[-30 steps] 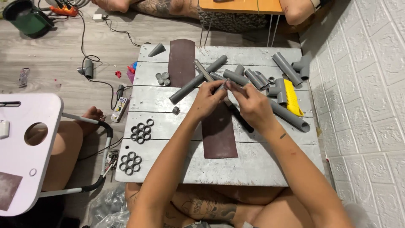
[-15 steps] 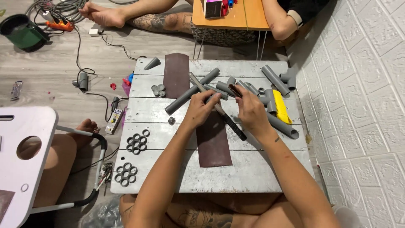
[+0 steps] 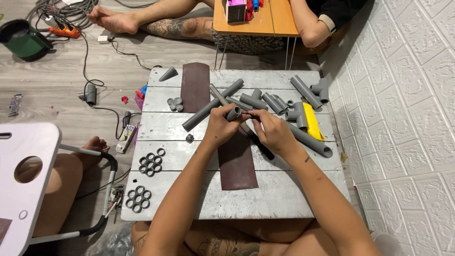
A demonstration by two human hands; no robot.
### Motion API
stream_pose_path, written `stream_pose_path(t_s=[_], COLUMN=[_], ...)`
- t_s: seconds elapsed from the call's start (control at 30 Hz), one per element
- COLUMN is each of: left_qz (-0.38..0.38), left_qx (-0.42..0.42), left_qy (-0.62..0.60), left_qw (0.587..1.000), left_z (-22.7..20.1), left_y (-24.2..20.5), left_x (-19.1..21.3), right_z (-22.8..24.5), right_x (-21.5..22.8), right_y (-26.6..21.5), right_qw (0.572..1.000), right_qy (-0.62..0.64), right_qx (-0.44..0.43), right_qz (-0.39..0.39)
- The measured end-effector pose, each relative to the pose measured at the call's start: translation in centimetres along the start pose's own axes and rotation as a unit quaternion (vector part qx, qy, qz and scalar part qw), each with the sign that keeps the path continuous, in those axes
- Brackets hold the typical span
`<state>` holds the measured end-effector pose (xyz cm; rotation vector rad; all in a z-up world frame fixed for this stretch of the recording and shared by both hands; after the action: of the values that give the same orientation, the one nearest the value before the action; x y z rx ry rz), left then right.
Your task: Using a metal rod to scrape or mark the ends of PVC pipe segments on a low wooden table.
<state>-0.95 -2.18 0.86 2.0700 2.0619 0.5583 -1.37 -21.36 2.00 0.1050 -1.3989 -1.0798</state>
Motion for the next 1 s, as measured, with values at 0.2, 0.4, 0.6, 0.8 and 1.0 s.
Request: stream_pose_path(t_s=[0.2,0.4,0.6,0.8,1.0], left_qz=[0.011,0.070,0.117,0.153,0.175], left_qx=[-0.021,-0.039,-0.036,-0.023,0.020], left_qy=[0.044,0.071,0.117,0.124,0.155], left_qw=[0.999,0.994,0.986,0.980,0.972], left_z=[-0.4,-2.0,-2.2,-1.9,-1.6], left_y=[0.3,0.1,-0.1,0.1,0.0], left_x=[-0.4,0.2,0.9,1.3,1.5], right_z=[1.4,0.4,0.4,-0.7,-0.6], right_x=[1.3,1.0,1.5,1.6,1.3], right_y=[1.1,0.3,0.4,0.3,0.1], right_qw=[0.999,0.997,0.998,0.997,0.990], right_qy=[-0.009,0.046,0.054,-0.022,-0.095], right_qx=[0.022,-0.022,-0.018,0.072,0.103], right_qz=[-0.033,-0.054,-0.021,0.007,0.024])
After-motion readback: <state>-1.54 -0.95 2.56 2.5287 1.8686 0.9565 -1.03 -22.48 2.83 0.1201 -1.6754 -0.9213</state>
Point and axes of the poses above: each hand's wrist, its own y-axis towards the middle knuckle, its own x-axis out of the back of the hand, z = x × y, the point moved 1 cm from there along y, towards the middle knuckle, and after that the axes turned 6 degrees about x, right-handed, at the moved point
